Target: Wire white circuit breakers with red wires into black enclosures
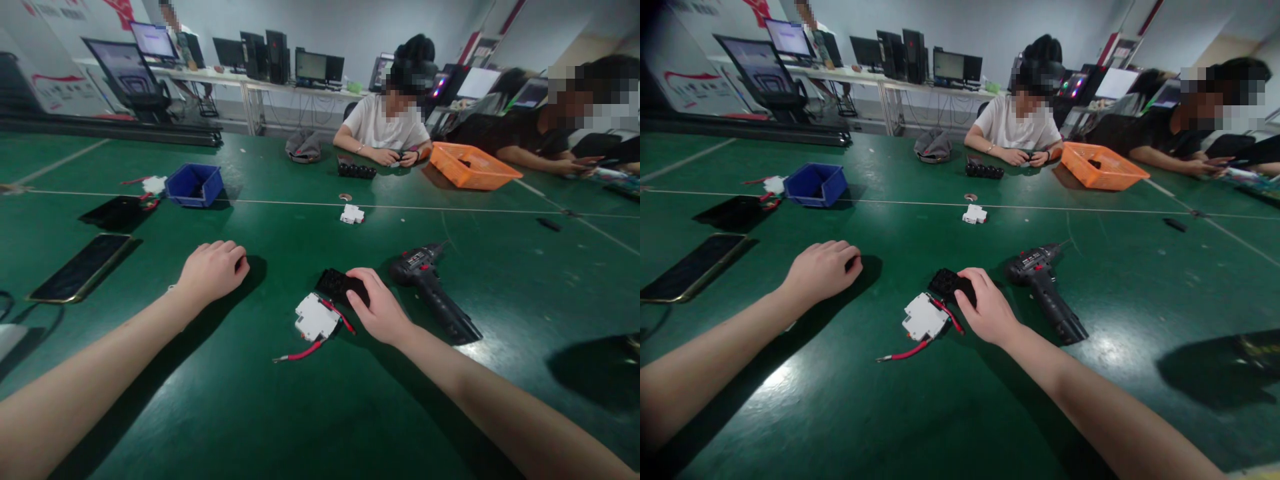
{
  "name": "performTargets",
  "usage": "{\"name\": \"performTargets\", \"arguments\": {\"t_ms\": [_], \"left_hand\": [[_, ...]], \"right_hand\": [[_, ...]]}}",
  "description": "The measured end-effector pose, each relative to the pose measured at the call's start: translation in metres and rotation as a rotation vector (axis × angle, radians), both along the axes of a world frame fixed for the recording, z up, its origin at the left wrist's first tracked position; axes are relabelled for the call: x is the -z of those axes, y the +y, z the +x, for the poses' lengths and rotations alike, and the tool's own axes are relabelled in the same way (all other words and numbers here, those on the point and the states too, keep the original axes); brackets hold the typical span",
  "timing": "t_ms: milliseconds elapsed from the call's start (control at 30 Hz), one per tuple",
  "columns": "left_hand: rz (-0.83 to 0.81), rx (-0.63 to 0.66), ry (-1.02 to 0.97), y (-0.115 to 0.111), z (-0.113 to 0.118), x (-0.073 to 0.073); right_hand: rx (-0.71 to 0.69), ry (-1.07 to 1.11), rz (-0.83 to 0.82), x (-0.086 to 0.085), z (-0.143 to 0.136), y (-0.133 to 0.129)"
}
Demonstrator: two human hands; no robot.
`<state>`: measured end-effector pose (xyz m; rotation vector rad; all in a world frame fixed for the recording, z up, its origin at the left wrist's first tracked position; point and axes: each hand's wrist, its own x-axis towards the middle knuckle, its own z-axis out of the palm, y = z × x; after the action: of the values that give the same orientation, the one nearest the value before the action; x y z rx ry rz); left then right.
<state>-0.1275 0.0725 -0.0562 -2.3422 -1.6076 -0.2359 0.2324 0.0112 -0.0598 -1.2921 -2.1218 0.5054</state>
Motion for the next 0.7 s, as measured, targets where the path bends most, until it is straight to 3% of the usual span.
{"name": "performTargets", "arguments": {"t_ms": [700], "left_hand": [[-0.045,-0.046,-0.003,0.0005,0.0015,0.001]], "right_hand": [[0.016,-0.054,-0.029,0.003,-0.0003,0.0025]]}}
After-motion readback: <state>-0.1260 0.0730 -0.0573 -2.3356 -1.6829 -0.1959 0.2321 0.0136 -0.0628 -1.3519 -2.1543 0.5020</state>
